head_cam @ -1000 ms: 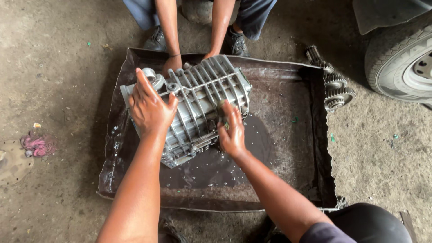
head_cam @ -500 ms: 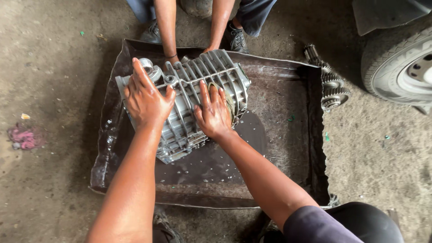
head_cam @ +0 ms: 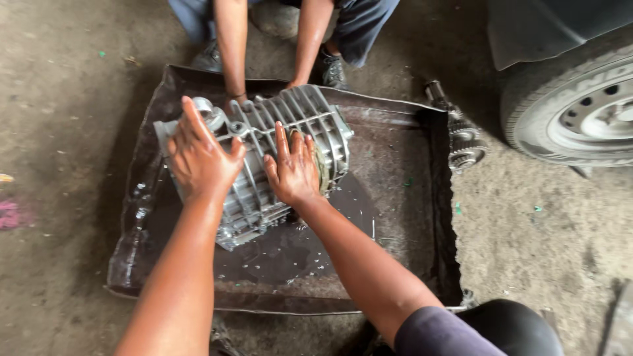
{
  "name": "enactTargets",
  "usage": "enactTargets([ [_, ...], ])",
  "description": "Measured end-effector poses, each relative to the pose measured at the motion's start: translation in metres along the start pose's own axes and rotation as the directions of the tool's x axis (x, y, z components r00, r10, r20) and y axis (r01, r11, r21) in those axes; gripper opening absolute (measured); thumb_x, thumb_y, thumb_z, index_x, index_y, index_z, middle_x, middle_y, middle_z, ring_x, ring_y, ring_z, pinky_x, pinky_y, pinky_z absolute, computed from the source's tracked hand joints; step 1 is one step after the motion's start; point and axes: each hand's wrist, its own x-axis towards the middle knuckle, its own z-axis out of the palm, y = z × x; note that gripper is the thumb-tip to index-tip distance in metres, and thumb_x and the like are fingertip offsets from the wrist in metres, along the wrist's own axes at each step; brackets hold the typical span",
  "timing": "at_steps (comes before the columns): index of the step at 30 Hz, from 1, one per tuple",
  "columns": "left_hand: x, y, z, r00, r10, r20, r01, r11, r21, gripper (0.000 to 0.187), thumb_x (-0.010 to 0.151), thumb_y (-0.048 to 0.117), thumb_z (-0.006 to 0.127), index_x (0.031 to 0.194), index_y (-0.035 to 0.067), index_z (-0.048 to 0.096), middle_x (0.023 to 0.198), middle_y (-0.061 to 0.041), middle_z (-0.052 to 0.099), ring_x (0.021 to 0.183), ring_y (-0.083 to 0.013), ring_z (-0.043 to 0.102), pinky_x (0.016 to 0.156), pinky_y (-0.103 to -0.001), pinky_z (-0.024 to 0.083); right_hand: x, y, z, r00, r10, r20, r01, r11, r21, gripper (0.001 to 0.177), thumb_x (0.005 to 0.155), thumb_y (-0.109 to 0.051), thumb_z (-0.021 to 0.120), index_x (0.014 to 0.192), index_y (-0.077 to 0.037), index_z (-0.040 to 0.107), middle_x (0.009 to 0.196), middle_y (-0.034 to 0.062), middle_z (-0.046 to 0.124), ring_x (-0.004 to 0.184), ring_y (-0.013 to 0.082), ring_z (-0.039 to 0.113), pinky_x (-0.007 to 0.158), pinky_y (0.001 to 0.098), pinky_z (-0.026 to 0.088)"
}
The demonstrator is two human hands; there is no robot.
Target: The person cleans a metal gearbox housing with a cloth and a brush while it sits in a metal tray on the floor.
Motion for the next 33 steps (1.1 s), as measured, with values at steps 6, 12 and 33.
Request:
enactTargets([
  [6, -0.002, -0.002, 0.003, 0.999, -0.031, 0.023, 0.031, 0.999, 0.029, 0.110, 0.085, 0.041, 0.082, 0.160, -0.007, 0.016, 0.144, -0.027, 0.055, 0.134, -0.0386, 0.053, 0.113, -0.050, 0.037, -0.044, 0.010, -0.016, 0.995, -0.089, 0.037, 0.092, 0.991, -0.094, 0.083, 0.093, -0.038, 0.057, 0.159, 0.000, 0.025, 0.136, 0.0408, 0.046, 0.131, 0.0532, 0.045, 0.120, 0.0560, 0.023],
  [12, -0.005, -0.003, 0.003, 1.000, -0.010, 0.000, 0.010, 1.000, 0.015, 0.111, 0.083, 0.040, 0.081, 0.160, -0.006, 0.015, 0.147, -0.026, 0.055, 0.135, -0.0381, 0.054, 0.113, -0.049, 0.037, -0.006, -0.006, -0.012, 0.994, 0.041, 0.105, -0.030, 0.994, -0.104, 0.076, 0.101, -0.047, 0.050, 0.161, -0.005, 0.028, 0.134, 0.0355, 0.051, 0.127, 0.0512, 0.050, 0.123, 0.0530, 0.025],
  [33, 0.003, -0.004, 0.004, 1.000, -0.026, 0.013, 0.026, 0.999, 0.028, 0.111, 0.080, 0.042, 0.081, 0.158, -0.008, 0.020, 0.139, -0.028, 0.060, 0.127, -0.0402, 0.057, 0.108, -0.051, 0.039, -0.013, -0.006, -0.017, 0.998, 0.011, 0.067, 0.000, 0.986, -0.168, 0.087, 0.098, -0.068, 0.047, 0.147, 0.004, 0.045, 0.128, 0.0326, 0.059, 0.126, 0.0472, 0.055, 0.120, 0.0560, 0.031],
])
